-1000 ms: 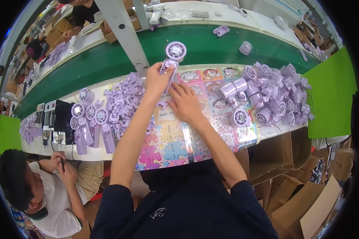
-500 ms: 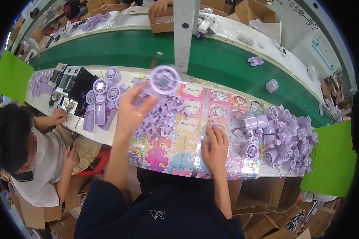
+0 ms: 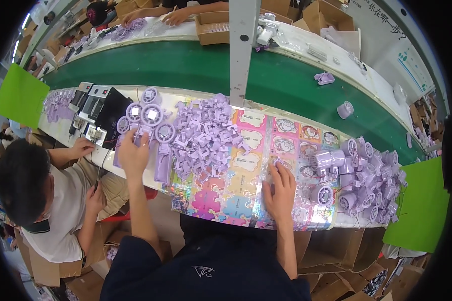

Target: The person assembles small portable fans by hand, attaching fan heads and hinge pieces onto handle casings and arranging the assembled units on the workstation.

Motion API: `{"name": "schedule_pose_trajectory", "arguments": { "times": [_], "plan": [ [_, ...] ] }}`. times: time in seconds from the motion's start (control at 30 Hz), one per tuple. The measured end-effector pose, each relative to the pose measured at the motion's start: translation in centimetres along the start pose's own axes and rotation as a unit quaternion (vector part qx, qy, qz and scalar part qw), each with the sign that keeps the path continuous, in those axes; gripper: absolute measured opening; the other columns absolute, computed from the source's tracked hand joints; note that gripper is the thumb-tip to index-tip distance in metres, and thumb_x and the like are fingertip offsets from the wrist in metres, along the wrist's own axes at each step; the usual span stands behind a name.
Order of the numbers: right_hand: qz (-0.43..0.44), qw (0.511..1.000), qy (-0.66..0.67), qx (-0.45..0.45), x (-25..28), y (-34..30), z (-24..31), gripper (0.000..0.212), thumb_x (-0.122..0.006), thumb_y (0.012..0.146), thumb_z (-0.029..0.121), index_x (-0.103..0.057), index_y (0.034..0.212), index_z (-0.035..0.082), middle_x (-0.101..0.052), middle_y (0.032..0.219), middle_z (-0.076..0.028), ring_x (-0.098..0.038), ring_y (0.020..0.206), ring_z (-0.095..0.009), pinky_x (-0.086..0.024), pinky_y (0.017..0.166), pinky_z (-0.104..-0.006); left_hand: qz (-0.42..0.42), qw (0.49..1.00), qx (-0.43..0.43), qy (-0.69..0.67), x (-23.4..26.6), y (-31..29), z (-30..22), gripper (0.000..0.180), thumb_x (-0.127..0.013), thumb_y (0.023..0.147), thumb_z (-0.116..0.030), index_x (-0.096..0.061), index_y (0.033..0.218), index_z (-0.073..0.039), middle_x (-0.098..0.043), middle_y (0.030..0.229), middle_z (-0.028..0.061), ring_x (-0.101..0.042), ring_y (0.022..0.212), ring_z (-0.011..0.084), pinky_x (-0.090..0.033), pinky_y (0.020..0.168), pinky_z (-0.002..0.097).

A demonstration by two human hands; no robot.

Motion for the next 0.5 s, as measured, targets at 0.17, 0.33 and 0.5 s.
{"name": "schedule_pose_trajectory", "arguments": {
  "times": [0.17, 0.33, 0.5],
  "plan": [
    [0.000, 1.000, 0.007, -0.006, 0.2, 0.2, 0.0, 0.056, -0.071, 0.088, 0.010, -0.060, 0.142, 0.008, -0.056, 0.146, -0.016, -0.047, 0.136, -0.038, -0.036, 0.115, -0.0477, -0.046, 0.998, -0.032, -0.020, -1.8, -0.5, -1.8, 0.044, -0.075, 0.092, -0.032, -0.069, 0.124, -0.003, -0.072, 0.112, 0.0216, -0.067, 0.104, 0.0406, -0.052, 0.089, 0.0458],
    [0.004, 1.000, 0.006, -0.009, 0.1, -0.1, -0.1, 0.056, -0.071, 0.087, 0.009, -0.060, 0.142, 0.008, -0.056, 0.146, -0.016, -0.048, 0.136, -0.038, -0.036, 0.115, -0.0477, -0.098, 0.988, -0.117, 0.017, -1.7, -1.2, -2.4, 0.040, -0.073, 0.093, -0.026, -0.067, 0.125, -0.004, -0.070, 0.118, 0.0178, -0.064, 0.110, 0.0384, -0.051, 0.093, 0.0452],
    [0.001, 1.000, 0.012, -0.002, -0.2, 0.3, 0.0, 0.056, -0.073, 0.087, 0.011, -0.061, 0.141, 0.009, -0.056, 0.146, -0.015, -0.048, 0.135, -0.037, -0.037, 0.113, -0.0482, -0.036, 0.997, -0.061, -0.042, -1.0, -0.1, -1.2, 0.044, -0.077, 0.090, -0.021, -0.065, 0.128, -0.001, -0.070, 0.115, 0.0191, -0.067, 0.106, 0.0341, -0.053, 0.093, 0.0419]
  ]
}}
Point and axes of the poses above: each hand's wrist, its own y-axis towards the middle knuckle, its own x-axis out of the back of the hand, z = x × y, the point moved 4 cm from there along y, towards the middle knuckle
